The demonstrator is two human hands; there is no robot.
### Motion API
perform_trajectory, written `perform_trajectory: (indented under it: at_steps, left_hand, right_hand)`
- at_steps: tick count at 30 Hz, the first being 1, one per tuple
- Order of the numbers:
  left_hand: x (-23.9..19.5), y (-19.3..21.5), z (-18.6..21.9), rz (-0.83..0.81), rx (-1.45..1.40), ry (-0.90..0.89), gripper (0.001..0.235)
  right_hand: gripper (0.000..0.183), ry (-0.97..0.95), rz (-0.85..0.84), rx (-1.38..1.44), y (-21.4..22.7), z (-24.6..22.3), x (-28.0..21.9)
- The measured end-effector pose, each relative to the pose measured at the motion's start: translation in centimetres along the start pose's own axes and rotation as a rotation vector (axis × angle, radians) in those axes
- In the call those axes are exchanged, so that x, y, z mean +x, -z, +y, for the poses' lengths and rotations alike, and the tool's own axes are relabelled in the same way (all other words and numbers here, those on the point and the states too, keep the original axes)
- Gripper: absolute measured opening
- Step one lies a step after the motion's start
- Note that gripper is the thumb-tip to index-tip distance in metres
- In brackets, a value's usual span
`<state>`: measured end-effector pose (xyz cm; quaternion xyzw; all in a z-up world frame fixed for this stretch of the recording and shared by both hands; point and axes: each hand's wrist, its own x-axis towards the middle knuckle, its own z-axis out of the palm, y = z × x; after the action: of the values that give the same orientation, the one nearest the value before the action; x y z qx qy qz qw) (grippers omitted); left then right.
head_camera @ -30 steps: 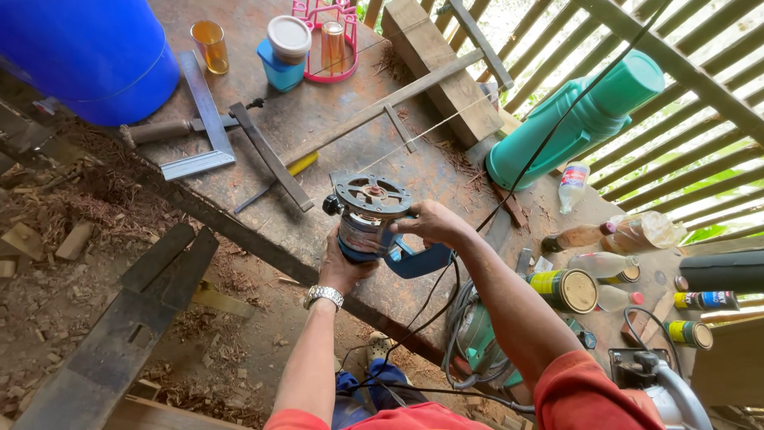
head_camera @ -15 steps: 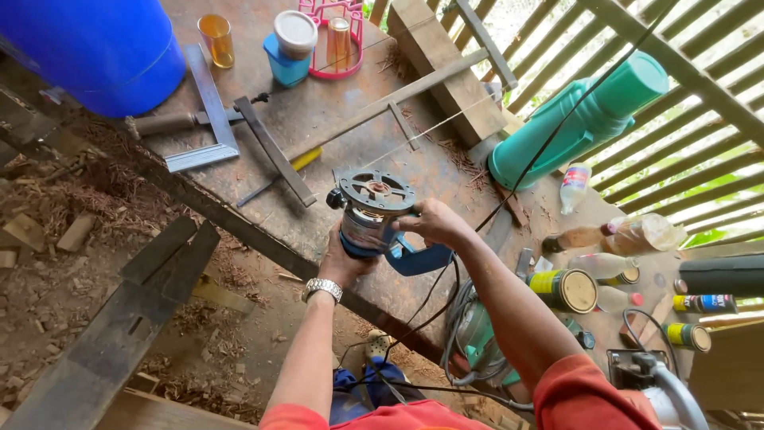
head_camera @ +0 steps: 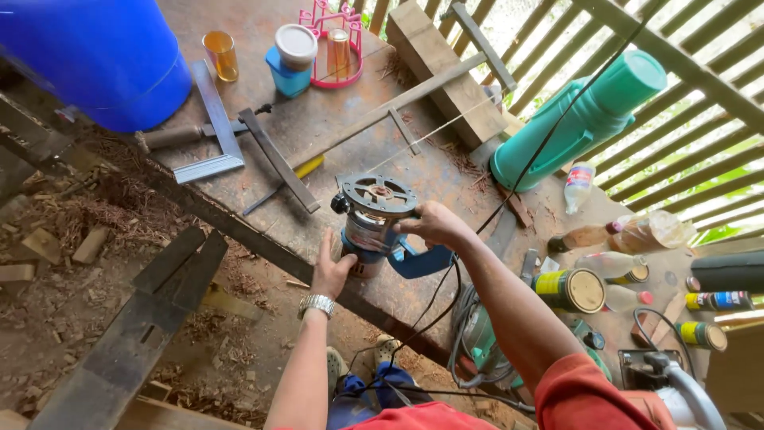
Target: The person assembles a handheld woodworking router by inserting a bit into the collet and tightening it with a wrench. They then attach the base plate to the motor housing and secure it with screws using a screwdriver.
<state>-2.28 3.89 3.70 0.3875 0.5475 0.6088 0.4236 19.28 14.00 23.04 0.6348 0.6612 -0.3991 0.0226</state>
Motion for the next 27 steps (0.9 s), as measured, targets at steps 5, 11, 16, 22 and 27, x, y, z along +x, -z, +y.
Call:
perform_trajectory:
  at_steps: [5,11,16,22,27]
  left_hand:
    - [-1.1,1.1,-0.1,0.088,0.047,0.156,0.054]
    - [-0.9,0.6,0.3,0.169,0.123,0.191,0.044]
    - [-0.1,-0.5,1.5,0.125,0.381,0.292,0.040]
    - [-0.5,-0.2,1.1,0.142,-0.022,0.116,0.039]
    - [-0.7,-1.1,2.3,0.057,0.280,0.111,0.040]
  right_hand:
    - [0.047,-0.009,-0.007,0.038,-0.3,0.6,0.0]
    - [0.052,-0.064,-0.027,-0.038,-0.6,0.7,1.0]
    - [0.048,-0.021,-0.004,0.002,0.0,0.0,0.3]
    - [0.046,-0.030,-0.033,0.026,-0.8,1.6,0.9]
    - [0.048,0.000,-0.010,0.023,-0.2,2.1,0.8]
